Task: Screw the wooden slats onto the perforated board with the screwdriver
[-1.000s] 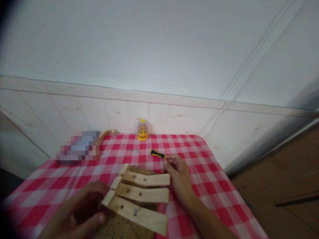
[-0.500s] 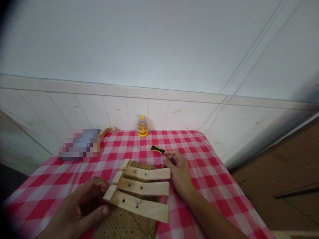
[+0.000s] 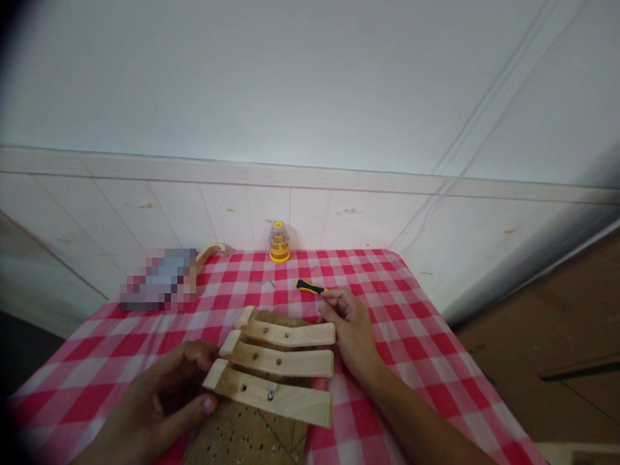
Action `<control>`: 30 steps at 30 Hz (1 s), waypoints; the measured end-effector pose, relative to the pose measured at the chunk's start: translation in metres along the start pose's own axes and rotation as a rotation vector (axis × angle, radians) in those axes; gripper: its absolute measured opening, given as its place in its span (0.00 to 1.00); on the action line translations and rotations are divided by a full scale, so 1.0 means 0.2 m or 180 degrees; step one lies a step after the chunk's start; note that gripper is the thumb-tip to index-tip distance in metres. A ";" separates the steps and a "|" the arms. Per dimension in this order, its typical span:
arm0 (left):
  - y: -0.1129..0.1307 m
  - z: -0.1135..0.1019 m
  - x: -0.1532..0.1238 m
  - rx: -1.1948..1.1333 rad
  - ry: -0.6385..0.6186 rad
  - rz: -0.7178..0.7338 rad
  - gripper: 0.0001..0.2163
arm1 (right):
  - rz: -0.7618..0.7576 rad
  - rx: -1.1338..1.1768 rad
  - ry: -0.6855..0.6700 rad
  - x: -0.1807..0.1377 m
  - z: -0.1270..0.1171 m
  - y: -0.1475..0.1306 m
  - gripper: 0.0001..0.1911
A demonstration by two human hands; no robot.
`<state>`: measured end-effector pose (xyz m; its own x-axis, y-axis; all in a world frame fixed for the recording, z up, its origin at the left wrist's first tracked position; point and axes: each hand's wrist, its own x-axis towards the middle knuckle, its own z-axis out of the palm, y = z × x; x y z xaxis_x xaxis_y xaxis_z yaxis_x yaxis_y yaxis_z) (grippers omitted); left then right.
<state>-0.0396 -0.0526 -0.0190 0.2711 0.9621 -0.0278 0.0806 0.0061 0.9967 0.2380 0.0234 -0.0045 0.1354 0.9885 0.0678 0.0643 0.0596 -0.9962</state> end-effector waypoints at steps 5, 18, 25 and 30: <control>0.00 0.00 -0.01 0.0038 0.0113 -0.0098 0.13 | -0.0024 -0.0072 0.0011 0.00 0.00 0.00 0.14; 0.01 0.02 0.00 0.0199 0.0115 -0.0343 0.12 | 0.0006 -0.0014 0.0029 0.00 0.00 0.00 0.13; 0.01 0.01 0.00 0.0270 -0.0038 -0.0322 0.09 | 0.0073 -0.0005 0.0010 0.00 0.01 0.00 0.13; -0.04 0.00 -0.01 0.0279 -0.0047 -0.0213 0.11 | 0.0111 -0.0061 0.0005 0.01 0.00 0.00 0.12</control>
<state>-0.0404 -0.0547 -0.0262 0.2765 0.9562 -0.0957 0.1825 0.0456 0.9821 0.2377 0.0244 -0.0040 0.1395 0.9897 0.0332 0.0783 0.0224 -0.9967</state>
